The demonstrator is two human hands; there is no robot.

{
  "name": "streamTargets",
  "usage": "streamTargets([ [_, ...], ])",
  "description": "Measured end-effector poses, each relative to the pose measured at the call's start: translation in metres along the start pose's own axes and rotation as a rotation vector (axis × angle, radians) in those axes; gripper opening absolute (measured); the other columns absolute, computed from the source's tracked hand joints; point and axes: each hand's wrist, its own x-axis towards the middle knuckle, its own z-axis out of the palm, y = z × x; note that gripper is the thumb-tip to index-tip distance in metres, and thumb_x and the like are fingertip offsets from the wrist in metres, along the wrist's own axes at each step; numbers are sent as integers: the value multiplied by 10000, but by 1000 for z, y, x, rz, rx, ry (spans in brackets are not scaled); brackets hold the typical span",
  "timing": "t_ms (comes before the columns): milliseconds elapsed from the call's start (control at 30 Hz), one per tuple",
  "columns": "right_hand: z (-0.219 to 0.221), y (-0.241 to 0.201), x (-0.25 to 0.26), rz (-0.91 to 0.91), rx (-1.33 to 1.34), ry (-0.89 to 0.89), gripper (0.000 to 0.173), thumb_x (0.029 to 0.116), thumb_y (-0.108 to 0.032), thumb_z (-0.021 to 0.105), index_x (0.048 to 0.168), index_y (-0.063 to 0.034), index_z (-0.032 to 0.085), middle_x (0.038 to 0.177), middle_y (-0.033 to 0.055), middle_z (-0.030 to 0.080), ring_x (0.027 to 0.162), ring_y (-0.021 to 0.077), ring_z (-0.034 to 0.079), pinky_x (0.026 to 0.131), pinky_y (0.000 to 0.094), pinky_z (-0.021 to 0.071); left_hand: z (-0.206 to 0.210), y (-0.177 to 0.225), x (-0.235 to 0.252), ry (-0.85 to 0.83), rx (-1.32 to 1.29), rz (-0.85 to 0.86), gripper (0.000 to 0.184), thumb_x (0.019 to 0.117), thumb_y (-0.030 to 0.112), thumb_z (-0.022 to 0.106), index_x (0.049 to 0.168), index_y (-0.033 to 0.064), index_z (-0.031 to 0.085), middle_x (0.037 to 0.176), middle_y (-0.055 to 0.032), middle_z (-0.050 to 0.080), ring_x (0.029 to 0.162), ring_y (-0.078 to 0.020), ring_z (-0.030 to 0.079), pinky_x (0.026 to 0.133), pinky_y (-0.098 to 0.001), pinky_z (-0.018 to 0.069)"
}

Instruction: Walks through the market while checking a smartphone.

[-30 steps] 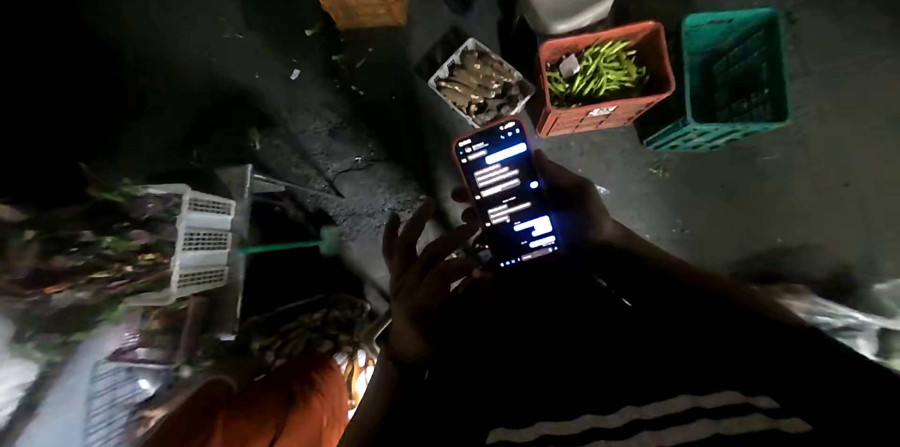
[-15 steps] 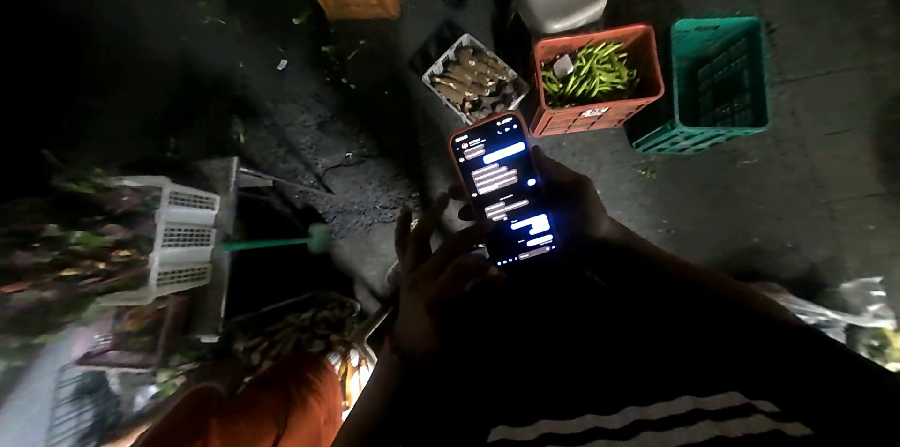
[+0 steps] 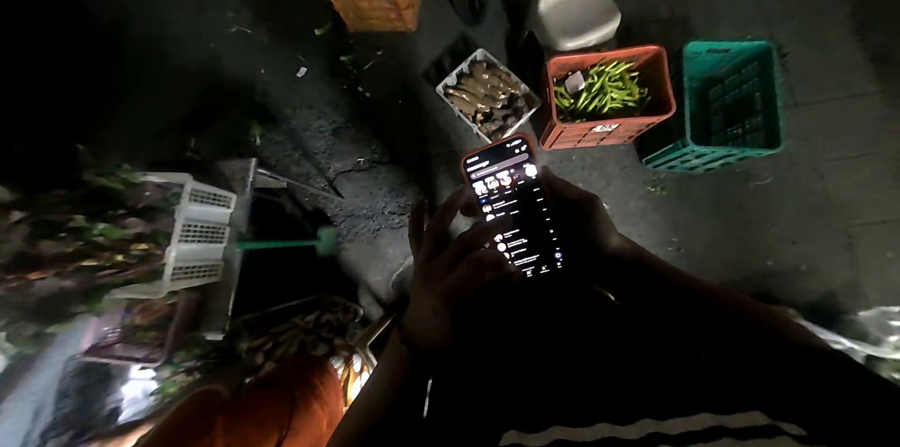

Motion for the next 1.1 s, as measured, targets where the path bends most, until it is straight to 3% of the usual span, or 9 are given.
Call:
streamTargets([
  [100,4,1,1,-2,-7,7,622,1097,-527,178,1169,-176,685,1047,72,745,927,153,729,780,347,627,1,0,-1,4,16,0,103,979,285,675,916,207,699,1319,58,694,1498,-278,372,1246,-656,64],
  [233,1,-2,2,40,11,-62,680,1054,-645,176,1293,-210,640,1187,97,719,1024,208,718,830,391,623,-10,4,-5,75,-51,-15,97,989,293,657,940,215,690,1287,58,710,1468,-294,419,1256,-632,136],
  [300,-4,0,2,57,47,-93,719,1024,-699,168,1353,-231,603,1252,100,693,1083,227,696,878,414,606,-10,1,-8,89,-60,-21,90,992,282,642,948,215,681,1269,61,716,1461,-285,429,1256,-629,130],
  [600,-11,-1,3,96,50,-82,807,989,-764,140,1393,-213,569,1274,139,677,1076,257,696,855,425,609,4,-7,-20,49,-56,-90,103,987,297,661,941,213,697,1219,70,730,1433,-259,460,1253,-627,130],
  [667,-15,-1,4,110,63,-82,818,980,-777,159,1399,-204,566,1276,149,672,1075,265,693,860,433,604,6,-5,-18,30,-63,-103,104,986,291,670,937,209,711,1234,65,726,1455,-265,432,1257,-627,98],
  [767,-23,-2,3,120,38,-77,824,977,-786,187,1372,-192,599,1227,136,699,1067,241,703,867,426,609,9,3,-13,-63,-77,-88,146,1007,313,644,919,217,709,1281,55,711,1485,-277,390,1249,-643,55],
  [833,-24,-3,1,100,18,-47,786,987,-775,213,1293,-199,650,1140,87,727,1020,185,713,851,395,614,12,8,-10,-95,-86,-55,164,1015,326,645,908,214,696,1312,54,702,1487,-275,394,1249,-649,56],
  [933,-25,-6,2,65,-47,-60,765,996,-763,206,1274,-206,651,1093,58,732,956,153,719,785,364,621,12,11,-7,-54,-53,-38,136,1002,310,671,914,208,692,1313,50,701,1476,-281,411,1242,-665,87],
  [1100,-22,-7,3,61,-12,-50,730,1024,-713,197,1240,-194,662,1081,70,736,964,167,724,789,384,627,11,13,2,-10,79,-93,127,1002,274,652,949,181,721,1385,35,657,1500,-266,369,1252,-644,81],
])
